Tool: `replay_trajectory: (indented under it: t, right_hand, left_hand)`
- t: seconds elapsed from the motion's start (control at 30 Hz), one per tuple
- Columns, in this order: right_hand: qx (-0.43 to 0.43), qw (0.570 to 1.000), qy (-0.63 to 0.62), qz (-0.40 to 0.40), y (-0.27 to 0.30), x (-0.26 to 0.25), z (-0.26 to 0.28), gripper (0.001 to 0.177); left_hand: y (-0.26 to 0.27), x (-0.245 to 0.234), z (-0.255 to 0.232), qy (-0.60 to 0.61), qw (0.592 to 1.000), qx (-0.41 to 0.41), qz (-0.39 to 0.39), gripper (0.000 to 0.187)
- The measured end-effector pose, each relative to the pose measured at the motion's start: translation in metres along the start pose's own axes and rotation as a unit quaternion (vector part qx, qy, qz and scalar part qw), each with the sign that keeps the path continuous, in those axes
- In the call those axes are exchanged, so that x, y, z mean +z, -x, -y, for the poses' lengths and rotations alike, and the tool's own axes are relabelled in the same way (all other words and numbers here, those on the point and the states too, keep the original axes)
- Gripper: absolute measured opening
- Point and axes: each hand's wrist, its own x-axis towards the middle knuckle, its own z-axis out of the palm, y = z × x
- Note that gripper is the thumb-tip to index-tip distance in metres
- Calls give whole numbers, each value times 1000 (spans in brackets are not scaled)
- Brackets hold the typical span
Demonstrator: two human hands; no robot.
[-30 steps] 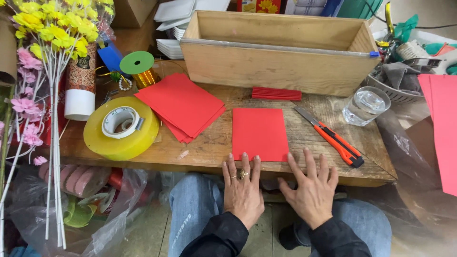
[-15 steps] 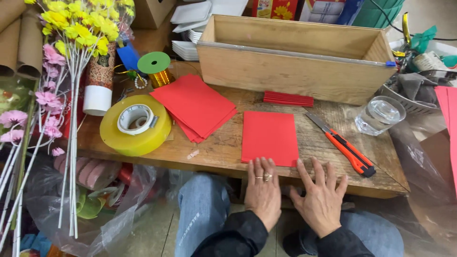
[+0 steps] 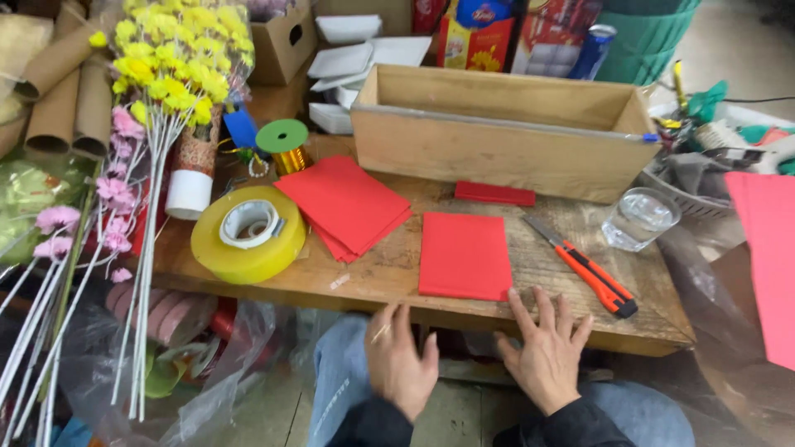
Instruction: Fold small red paper squares into rectangular packets on a wooden workbench.
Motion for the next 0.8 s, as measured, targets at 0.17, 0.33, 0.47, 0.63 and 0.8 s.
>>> replay_trajectory:
  t: [0.17, 0.33, 0.47, 0.63, 0.8]
  right_hand:
    - [-23, 997, -73, 14, 4, -13, 17, 74]
    - [-9, 988, -155, 10, 9, -27, 26, 84]
    - [14, 982, -189, -6, 17, -31, 20, 74]
    - [18, 979, -204, -13, 31, -22, 13, 69]
    - [-10, 960, -264, -89, 15, -58, 18, 58]
  left_hand:
    - [5, 15, -19, 347, 766, -527, 122, 73]
    - [-46, 9, -39, 515, 531, -660, 132, 70]
    - [-48, 37, -33, 446, 593, -655, 145, 54]
    - [-33, 41, -27, 452, 611, -641, 106, 25]
    - [-40, 12, -23, 43, 984, -94, -144, 35]
